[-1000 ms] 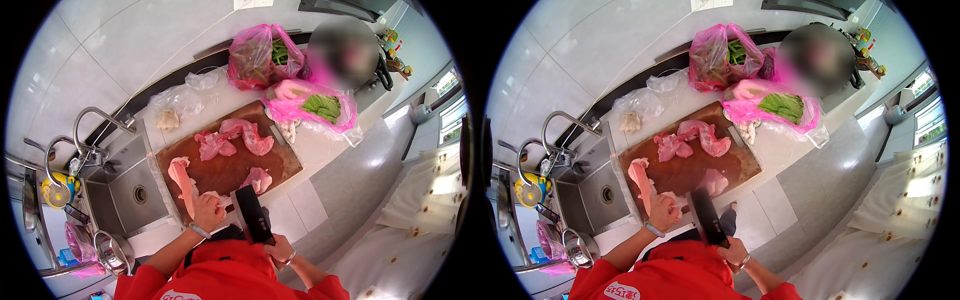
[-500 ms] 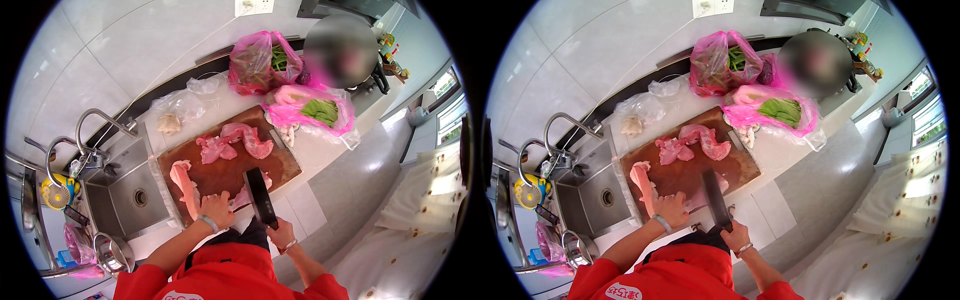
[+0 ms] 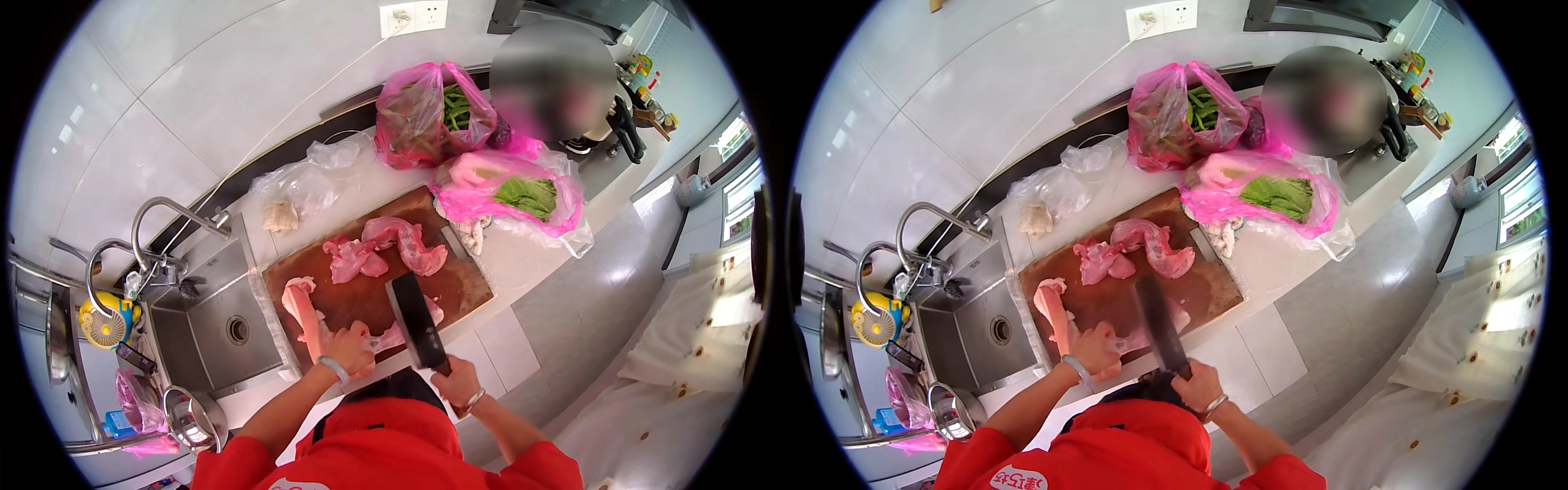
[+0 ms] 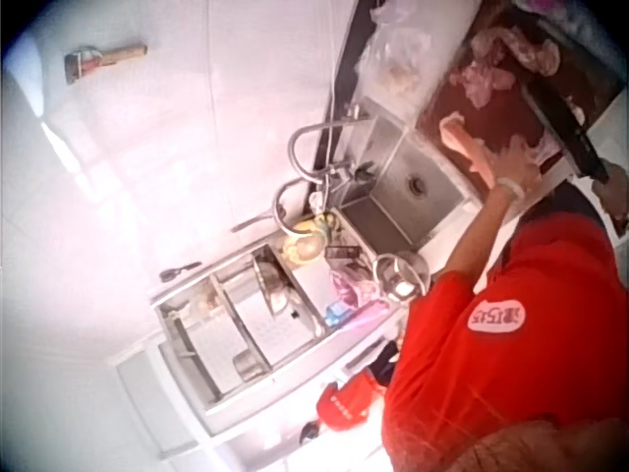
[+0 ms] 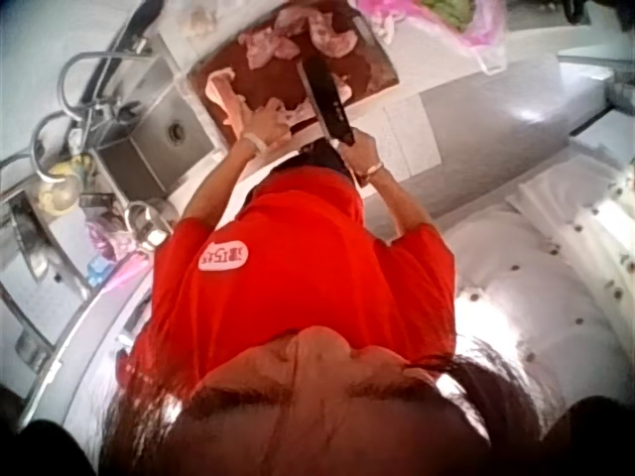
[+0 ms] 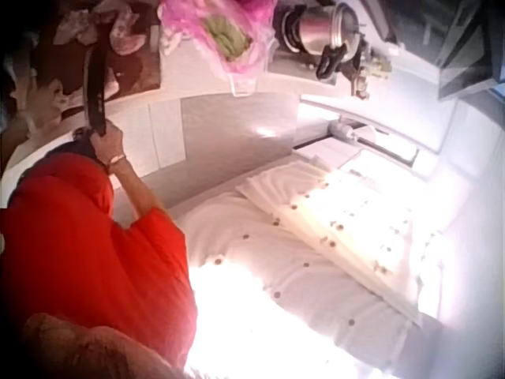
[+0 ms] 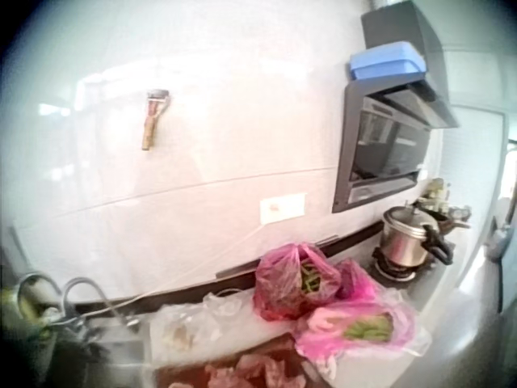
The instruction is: The person uses a cleaver to cut a long strip of raw pork belly into smaller pieces on a wooden cutting board. The person holds the meat with their left hand and chops with their right hand, separating the strip into individual chunks.
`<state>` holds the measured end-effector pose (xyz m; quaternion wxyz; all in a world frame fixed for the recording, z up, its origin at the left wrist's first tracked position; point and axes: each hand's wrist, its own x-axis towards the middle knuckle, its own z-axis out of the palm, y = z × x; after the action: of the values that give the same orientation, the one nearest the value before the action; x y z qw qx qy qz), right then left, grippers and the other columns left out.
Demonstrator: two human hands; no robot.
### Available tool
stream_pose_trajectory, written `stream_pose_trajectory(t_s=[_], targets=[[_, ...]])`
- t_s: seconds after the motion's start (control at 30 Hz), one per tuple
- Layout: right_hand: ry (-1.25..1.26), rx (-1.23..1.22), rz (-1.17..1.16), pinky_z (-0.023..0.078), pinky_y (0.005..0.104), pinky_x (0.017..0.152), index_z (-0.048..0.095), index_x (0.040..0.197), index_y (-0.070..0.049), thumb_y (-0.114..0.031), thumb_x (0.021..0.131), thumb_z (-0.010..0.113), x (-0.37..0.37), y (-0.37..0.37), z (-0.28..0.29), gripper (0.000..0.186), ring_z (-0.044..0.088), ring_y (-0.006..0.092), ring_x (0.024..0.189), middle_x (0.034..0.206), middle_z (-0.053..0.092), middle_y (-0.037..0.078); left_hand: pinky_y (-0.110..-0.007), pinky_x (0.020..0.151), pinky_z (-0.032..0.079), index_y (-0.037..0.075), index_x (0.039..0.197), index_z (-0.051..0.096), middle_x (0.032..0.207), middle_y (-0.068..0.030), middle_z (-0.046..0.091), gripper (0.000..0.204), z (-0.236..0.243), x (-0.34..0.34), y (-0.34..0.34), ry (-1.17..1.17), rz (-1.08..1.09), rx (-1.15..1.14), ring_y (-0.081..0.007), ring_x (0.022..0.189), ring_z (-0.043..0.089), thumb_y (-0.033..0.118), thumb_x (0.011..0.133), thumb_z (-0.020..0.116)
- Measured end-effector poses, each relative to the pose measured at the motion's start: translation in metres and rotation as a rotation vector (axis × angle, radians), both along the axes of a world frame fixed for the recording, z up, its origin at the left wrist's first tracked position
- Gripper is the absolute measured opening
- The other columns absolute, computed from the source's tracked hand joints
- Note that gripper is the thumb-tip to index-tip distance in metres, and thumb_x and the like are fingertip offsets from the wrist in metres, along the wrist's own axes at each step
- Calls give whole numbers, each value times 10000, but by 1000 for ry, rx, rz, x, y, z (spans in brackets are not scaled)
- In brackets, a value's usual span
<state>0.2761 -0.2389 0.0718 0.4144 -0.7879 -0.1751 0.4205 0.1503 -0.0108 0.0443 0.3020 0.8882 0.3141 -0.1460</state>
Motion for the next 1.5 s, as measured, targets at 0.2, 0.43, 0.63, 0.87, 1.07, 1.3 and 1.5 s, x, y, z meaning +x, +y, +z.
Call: stream_pose_trajectory(t_s=[0.2,0.43,0.63,0.87,1.07,1.3,1.5], targets=[[445,-21,-17,453,304,422,562,819,27,-106,764,587,-17,-4,6,145,558,160,440,553,560,75,-448,856,351,108,883,659,927,-110,648,298,1,-3,-10,-22,-78,115,-322,949,549,326,682,631],[475,-76,2,447,300,424,565,840,26,-76,769,586,-24,-1,22,127,541,156,430,546,556,72,-463,783,319,105,856,636,880,-104,627,173,3,-11,-11,-256,-137,234,-311,877,521,245,774,575],[509,-74,-47,453,295,434,564,838,8,-92,770,588,-53,-31,19,123,545,141,451,556,553,64,-436,790,327,107,821,609,887,-79,624,87,1,-16,-9,-321,-143,288,-286,885,514,181,780,590],[306,-50,-16,468,293,442,580,843,1,-115,763,589,-46,-6,18,141,553,147,444,586,578,72,-428,807,325,110,846,599,869,-52,591,104,4,-23,-11,-470,-237,321,-274,870,502,154,752,595],[150,-108,120,473,299,471,609,901,-15,-157,756,597,-64,-42,-5,203,562,156,469,592,584,71,-437,807,327,103,857,595,877,-70,579,119,-2,-28,-7,-481,-197,334,-285,863,499,139,745,579],[13,-124,107,484,425,609,577,820,-11,-223,729,596,-64,-55,13,231,598,373,651,678,606,188,-451,815,325,89,894,594,917,-93,585,141,-3,-43,-11,-544,-194,295,-298,877,498,135,764,564],[-180,-25,132,469,464,611,534,778,-17,-221,732,596,-55,-22,1,218,579,423,681,685,596,211,-450,823,322,88,901,593,928,-89,586,144,11,-38,-18,-548,-262,326,-295,888,497,134,767,572]])
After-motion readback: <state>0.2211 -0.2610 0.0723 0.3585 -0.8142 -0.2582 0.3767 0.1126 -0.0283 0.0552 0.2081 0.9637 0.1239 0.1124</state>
